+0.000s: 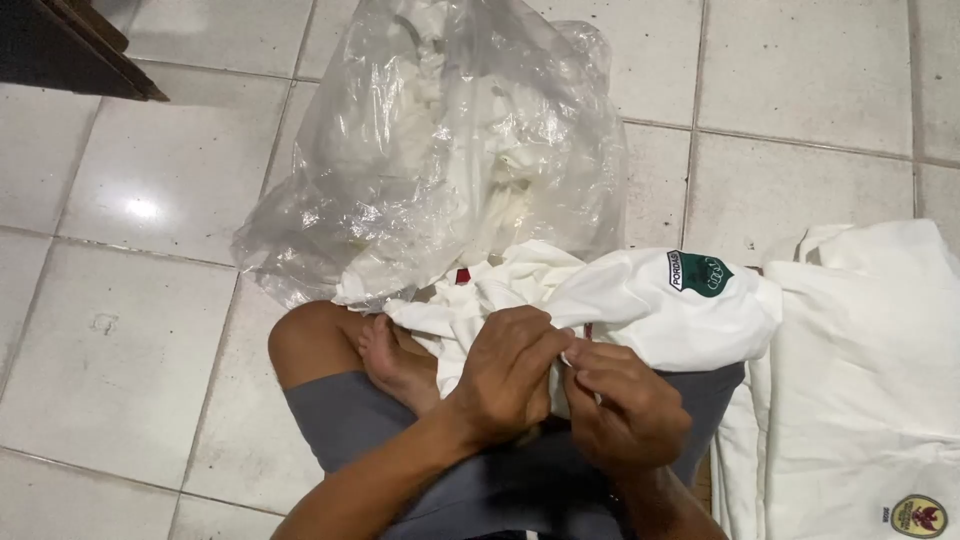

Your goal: Trimming loose threads from a white polo shirt using thread snips while sitting on the floor.

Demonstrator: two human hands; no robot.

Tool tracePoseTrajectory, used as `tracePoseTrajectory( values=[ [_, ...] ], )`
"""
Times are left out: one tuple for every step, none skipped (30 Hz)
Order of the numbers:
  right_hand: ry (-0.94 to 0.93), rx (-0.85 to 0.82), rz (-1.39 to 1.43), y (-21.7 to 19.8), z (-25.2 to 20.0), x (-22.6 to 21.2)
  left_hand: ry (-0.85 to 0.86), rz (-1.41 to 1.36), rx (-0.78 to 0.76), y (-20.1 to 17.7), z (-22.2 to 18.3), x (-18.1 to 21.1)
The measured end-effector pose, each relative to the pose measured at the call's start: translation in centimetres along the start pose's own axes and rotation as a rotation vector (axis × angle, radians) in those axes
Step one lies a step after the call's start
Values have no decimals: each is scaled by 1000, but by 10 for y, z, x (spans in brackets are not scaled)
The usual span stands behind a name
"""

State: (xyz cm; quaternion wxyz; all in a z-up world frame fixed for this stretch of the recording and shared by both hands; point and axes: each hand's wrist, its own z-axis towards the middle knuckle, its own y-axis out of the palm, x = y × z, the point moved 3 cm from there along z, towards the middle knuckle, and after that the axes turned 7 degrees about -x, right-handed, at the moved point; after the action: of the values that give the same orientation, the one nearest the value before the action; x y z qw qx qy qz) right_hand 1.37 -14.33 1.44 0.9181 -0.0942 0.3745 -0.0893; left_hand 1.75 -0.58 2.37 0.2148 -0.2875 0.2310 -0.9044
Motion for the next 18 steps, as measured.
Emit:
tracePoseTrajectory(
  values=[
    [3, 4, 0, 1, -1, 0, 1, -1, -5, 3, -3, 0],
    [-21, -7, -32, 2, -2, 0, -30, 35, 28, 6, -7, -1],
    [-46, -16, -67, 3, -3, -1, -57, 69, 61, 8, -10, -3],
    [-45, -9, -70, 3, -4, -2, -52, 65, 57, 12, -13, -4],
    [-24, -11, -31, 3, -3, -3, -53, 38, 86, 14, -16, -6],
    [-3, -13, 9, 4, -3, -3, -54, 9, 114, 17, -20, -8],
    [-4, -13, 10, 5, -1, -6, -53, 10, 114, 16, -18, -7],
    [-9, 16, 15, 5, 1, -8, -41, -21, 120, 15, -17, -6],
    [-14, 46, 23, 6, 2, -10, -29, -52, 124, 14, -15, -6],
    [-14, 47, 24, 6, 0, -9, -29, -50, 124, 12, -16, -7],
    [90, 59, 80, 6, -3, -4, -30, -65, 117, 11, -17, -7],
    [193, 71, 136, 6, -6, 1, -30, -80, 111, 10, -18, -8],
    [195, 73, 135, 4, -5, 2, -30, -82, 109, 9, -19, -9],
    [182, 8, 154, 3, -3, 3, -11, -88, 90, 8, -19, -9],
    [166, -58, 175, 4, -1, 4, 11, -90, 73, 7, -18, -10],
    [163, -57, 176, 3, 3, 2, 13, -89, 73, 6, -16, -10],
    [175, -68, 151, 3, 5, 0, 21, -40, 75, 5, -14, -10],
    [187, -79, 126, 2, 8, -2, 29, 9, 77, 5, -13, -9]
  ],
)
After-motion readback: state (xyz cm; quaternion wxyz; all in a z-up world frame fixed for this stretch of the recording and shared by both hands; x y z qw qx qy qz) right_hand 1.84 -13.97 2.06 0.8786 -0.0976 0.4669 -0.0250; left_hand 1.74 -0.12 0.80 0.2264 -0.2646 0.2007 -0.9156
